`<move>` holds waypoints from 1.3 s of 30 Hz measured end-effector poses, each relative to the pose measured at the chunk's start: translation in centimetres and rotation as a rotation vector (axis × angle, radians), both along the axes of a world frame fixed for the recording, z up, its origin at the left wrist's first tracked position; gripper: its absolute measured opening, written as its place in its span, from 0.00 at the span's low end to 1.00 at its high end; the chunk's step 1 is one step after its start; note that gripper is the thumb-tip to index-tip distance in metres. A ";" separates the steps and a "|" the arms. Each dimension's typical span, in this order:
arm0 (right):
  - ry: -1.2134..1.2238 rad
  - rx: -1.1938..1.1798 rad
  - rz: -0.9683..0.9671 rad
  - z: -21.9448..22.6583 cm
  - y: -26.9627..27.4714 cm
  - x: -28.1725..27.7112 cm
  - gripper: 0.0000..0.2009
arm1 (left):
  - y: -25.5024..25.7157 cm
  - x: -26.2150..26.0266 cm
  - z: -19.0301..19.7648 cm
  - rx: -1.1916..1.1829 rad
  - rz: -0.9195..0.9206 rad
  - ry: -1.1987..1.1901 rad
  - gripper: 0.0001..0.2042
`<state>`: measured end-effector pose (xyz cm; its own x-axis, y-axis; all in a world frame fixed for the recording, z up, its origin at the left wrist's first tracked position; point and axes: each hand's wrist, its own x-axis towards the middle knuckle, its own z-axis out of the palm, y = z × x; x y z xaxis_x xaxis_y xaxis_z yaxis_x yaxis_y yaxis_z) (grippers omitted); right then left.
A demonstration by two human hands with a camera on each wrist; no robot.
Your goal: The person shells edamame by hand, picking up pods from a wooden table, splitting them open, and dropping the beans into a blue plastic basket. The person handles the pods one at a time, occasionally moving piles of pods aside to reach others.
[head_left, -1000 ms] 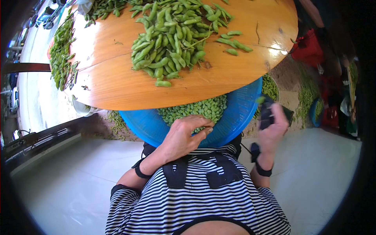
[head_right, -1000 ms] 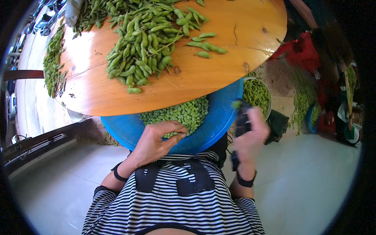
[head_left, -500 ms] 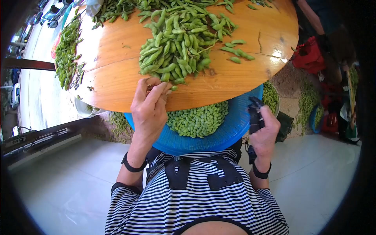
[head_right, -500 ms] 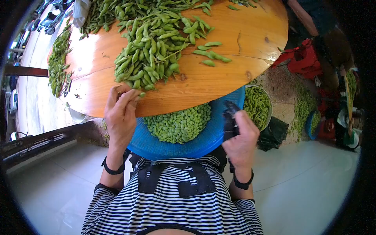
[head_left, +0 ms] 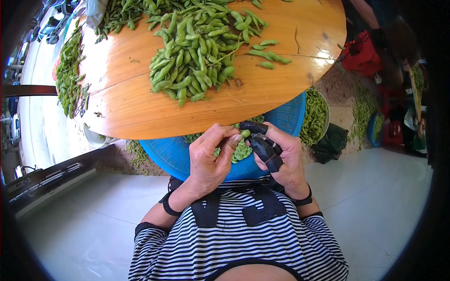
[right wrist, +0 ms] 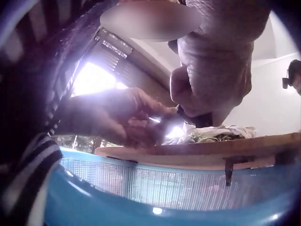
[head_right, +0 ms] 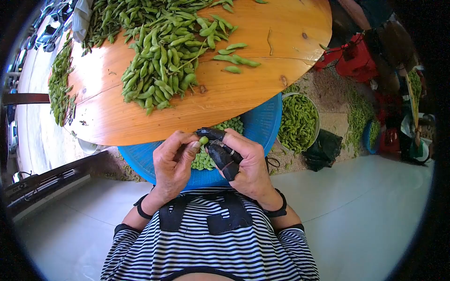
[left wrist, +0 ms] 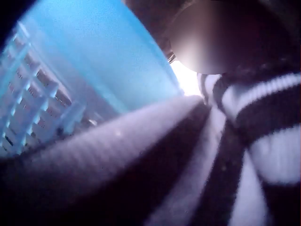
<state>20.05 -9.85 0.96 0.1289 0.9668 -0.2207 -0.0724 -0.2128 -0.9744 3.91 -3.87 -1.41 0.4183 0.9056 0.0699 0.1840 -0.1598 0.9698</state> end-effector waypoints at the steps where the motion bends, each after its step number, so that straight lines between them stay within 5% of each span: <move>1: 0.013 -0.011 -0.008 0.0 0.0 0.0 0.18 | 0.0 0.1 0.0 0.091 0.010 0.033 0.03; 14: -0.042 0.018 0.001 -0.4 0.1 0.5 0.14 | -0.4 0.5 -0.7 0.230 0.014 0.023 0.04; 16: -0.125 0.043 0.043 -0.6 0.0 0.8 0.14 | -0.6 0.1 -0.5 -0.271 -0.071 -0.090 0.03; 17: -0.125 0.043 0.044 -0.6 -0.1 0.9 0.14 | -0.7 0.2 -0.4 -0.272 -0.070 -0.090 0.03; 22: -0.044 -0.017 0.044 -0.4 -0.6 1.0 0.16 | -0.7 0.8 -0.6 0.144 0.003 -0.003 0.03; 29: -0.128 0.023 0.080 -0.7 -0.6 1.5 0.16 | -0.9 0.8 -1.3 0.250 -0.002 0.011 0.03; 31: -0.054 0.002 0.130 -1.1 -0.7 2.0 0.16 | -1.0 0.0 -1.6 -0.453 -0.132 -0.216 0.04; 32: -0.055 0.001 0.128 -1.3 -0.8 2.3 0.16 | -0.9 -0.2 -1.8 -0.454 -0.134 -0.216 0.04; 34: 0.399 -0.170 0.118 -1.6 -0.9 2.6 0.15 | -0.6 -0.6 -2.0 -1.084 -0.224 -0.589 0.06; 35: 0.399 -0.171 0.117 -1.7 -0.9 2.5 0.15 | -0.5 -0.6 -1.9 -1.088 -0.234 -0.570 0.07; 39: -0.225 0.124 0.115 -2.0 -0.4 1.3 0.11 | -0.8 -0.6 -1.7 -1.060 -0.177 -0.476 0.06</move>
<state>21.39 -10.30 -1.06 0.0488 0.9957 -0.0782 0.1669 -0.0853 -0.9823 3.33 -4.71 -3.11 0.6790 0.5370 -0.5006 -0.1770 0.7815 0.5983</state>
